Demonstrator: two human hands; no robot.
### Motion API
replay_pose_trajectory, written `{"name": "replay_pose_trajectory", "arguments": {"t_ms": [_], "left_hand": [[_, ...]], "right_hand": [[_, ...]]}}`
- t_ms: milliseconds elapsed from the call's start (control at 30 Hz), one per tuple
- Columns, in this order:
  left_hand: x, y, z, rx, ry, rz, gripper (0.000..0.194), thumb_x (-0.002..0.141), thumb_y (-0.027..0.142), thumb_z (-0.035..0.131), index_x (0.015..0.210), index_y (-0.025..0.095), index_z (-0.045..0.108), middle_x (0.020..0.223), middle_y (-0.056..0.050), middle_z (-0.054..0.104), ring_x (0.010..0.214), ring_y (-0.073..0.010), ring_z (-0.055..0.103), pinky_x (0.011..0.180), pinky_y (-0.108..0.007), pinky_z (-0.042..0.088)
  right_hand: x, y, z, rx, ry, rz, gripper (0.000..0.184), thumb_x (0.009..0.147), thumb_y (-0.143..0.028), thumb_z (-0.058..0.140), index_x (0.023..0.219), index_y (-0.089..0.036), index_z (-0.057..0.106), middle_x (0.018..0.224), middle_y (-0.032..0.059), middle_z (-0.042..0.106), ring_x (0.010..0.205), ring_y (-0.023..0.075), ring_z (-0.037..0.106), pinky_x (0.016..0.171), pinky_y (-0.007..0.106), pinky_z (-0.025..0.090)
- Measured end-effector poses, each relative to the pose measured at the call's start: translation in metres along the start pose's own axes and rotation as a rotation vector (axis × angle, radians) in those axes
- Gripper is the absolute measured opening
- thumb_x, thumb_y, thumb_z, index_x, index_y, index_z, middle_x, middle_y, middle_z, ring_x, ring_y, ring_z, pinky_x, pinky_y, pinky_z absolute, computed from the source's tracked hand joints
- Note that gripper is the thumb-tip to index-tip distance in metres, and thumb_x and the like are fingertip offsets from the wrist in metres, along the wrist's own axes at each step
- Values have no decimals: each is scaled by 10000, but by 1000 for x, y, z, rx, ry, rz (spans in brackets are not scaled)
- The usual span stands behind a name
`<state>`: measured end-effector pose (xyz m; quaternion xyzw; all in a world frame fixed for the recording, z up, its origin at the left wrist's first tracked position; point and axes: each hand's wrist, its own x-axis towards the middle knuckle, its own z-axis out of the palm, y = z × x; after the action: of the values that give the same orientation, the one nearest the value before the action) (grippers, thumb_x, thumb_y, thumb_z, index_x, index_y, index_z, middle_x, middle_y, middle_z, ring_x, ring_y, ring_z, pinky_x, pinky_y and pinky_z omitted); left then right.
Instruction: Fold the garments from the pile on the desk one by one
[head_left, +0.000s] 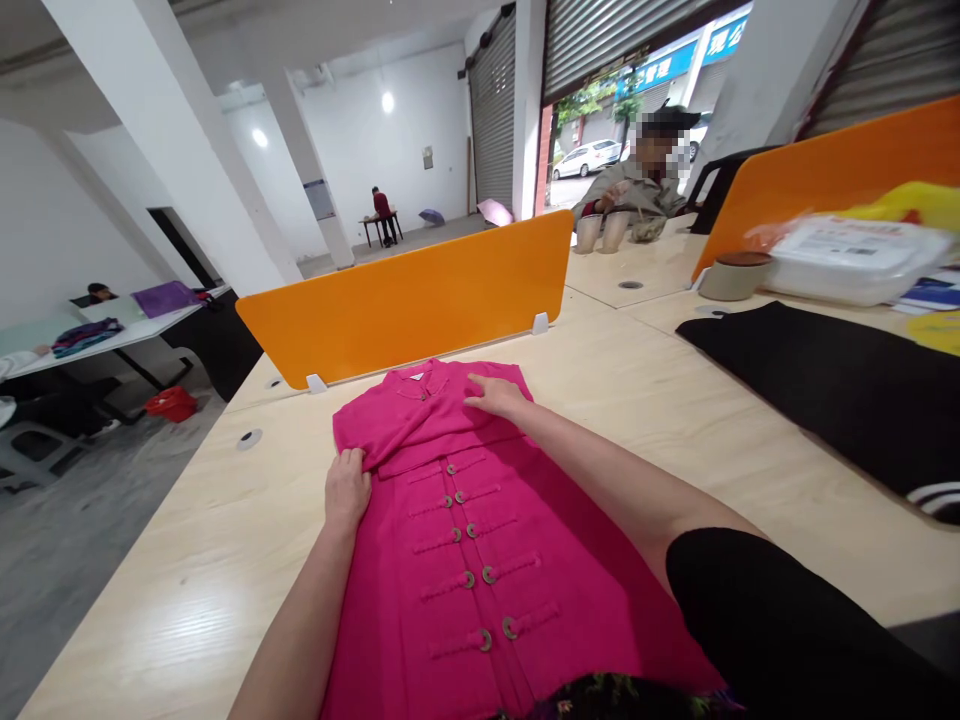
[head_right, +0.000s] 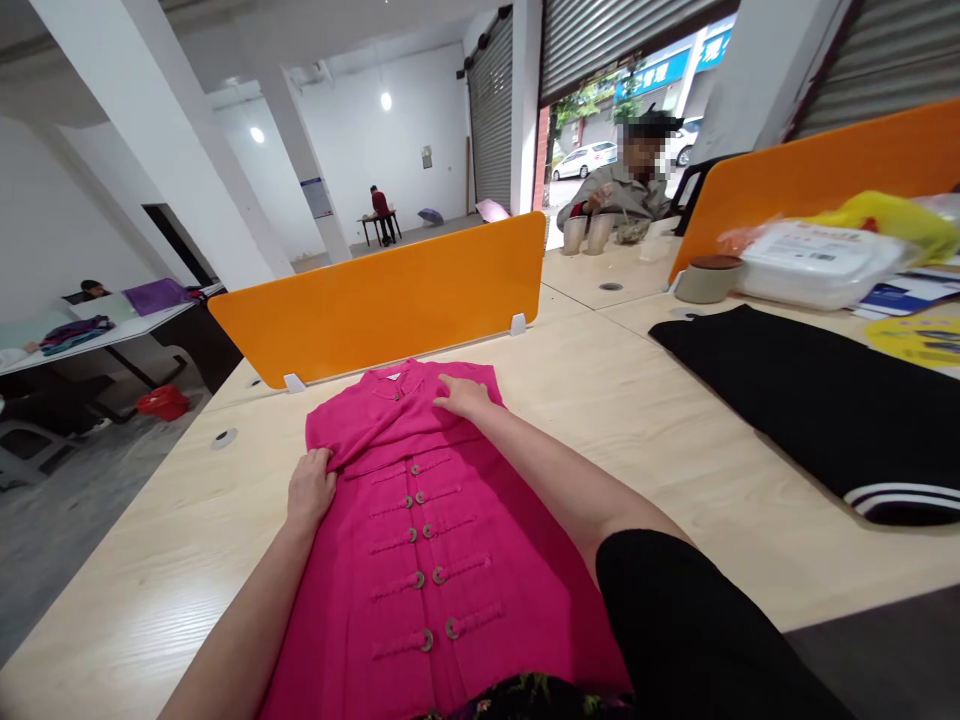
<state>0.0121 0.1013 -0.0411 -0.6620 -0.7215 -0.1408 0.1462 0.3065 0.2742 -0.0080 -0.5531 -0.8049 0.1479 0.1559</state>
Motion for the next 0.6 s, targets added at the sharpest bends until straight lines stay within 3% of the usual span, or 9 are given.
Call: {"name": "replay_pose_trajectory", "arguments": {"t_ms": [133, 200, 333, 500, 600], "left_hand": [[-2, 1, 0, 11, 8, 0, 253, 792, 104, 445, 1001, 182, 563, 977, -93, 601, 942, -244, 544, 867, -355, 444], [-2, 1, 0, 20, 11, -3, 257, 796, 98, 440, 1002, 191, 561, 972, -84, 602, 947, -240, 544, 874, -348, 441], [-3, 1, -1, 29, 13, -13, 252, 793, 96, 448, 993, 200, 558, 971, -77, 606, 948, -238, 544, 874, -352, 440], [-3, 0, 1, 18, 22, -28, 240, 789, 105, 456, 989, 196, 553, 971, -86, 602, 947, -245, 530, 865, -362, 440], [-3, 0, 1, 10, 33, -31, 224, 801, 121, 453, 992, 182, 553, 973, -99, 603, 952, -252, 529, 866, -363, 440]], "right_hand": [[15, -21, 2, -167, -29, -154, 680, 836, -162, 528, 1463, -349, 344, 1552, 41, 285, 1349, 325, 350, 995, 502, 408], [19, -28, 8, -171, -64, -189, 664, 792, -80, 520, 1401, -337, 452, 1515, 33, 360, 1312, 297, 401, 966, 444, 437], [22, -38, 5, -160, 18, -196, 364, 843, -103, 453, 1099, -231, 679, 1181, 76, 638, 1086, 249, 563, 902, 370, 451], [33, -42, -31, -137, 255, -194, 427, 947, -140, 247, 1177, -120, 606, 1177, 148, 612, 1125, 250, 519, 974, 370, 386], [36, -35, -34, -95, 204, -306, 398, 913, -126, 360, 1245, -132, 580, 1246, 117, 598, 1176, 219, 502, 1014, 325, 368]]}}
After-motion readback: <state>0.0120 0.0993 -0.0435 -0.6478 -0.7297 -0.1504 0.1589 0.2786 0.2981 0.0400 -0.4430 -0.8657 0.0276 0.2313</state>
